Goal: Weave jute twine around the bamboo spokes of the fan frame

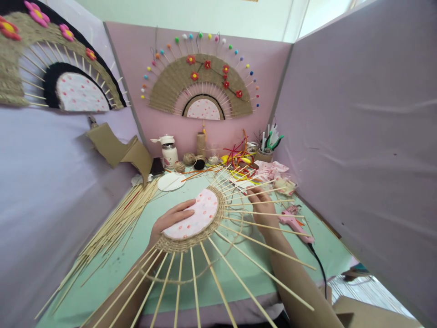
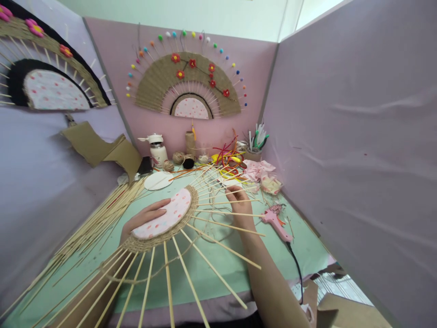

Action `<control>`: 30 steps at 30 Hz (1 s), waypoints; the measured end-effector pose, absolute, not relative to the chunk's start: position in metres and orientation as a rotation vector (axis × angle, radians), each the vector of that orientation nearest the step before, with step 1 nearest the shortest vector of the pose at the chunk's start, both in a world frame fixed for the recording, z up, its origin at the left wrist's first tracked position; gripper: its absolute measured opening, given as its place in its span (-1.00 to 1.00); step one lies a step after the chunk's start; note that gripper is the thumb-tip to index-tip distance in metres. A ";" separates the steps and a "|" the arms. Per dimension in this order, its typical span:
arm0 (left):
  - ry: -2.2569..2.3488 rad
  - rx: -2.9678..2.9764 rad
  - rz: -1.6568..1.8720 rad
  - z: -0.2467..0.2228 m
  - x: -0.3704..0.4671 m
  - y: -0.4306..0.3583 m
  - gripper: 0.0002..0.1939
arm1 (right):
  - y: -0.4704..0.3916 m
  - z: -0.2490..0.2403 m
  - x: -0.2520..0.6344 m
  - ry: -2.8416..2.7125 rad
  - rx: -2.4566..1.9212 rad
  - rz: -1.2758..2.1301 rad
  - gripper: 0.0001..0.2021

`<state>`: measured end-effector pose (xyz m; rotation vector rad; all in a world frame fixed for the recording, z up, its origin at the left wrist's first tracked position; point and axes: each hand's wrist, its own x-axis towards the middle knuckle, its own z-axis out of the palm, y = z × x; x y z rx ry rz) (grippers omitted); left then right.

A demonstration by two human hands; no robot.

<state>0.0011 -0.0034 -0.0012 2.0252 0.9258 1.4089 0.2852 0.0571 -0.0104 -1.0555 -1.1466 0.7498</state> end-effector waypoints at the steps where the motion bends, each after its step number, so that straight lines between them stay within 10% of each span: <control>1: 0.907 2.032 1.436 0.001 0.003 -0.005 -0.69 | 0.057 -0.010 0.286 -1.093 -1.043 0.617 -0.73; 7: 0.911 2.000 1.438 0.006 0.007 -0.008 -0.70 | 0.041 -0.011 0.279 -1.152 -0.796 0.233 -0.88; 30: 0.769 1.845 1.341 0.006 0.001 -0.001 -0.65 | 0.028 0.004 0.267 -1.089 -0.669 1.049 -0.74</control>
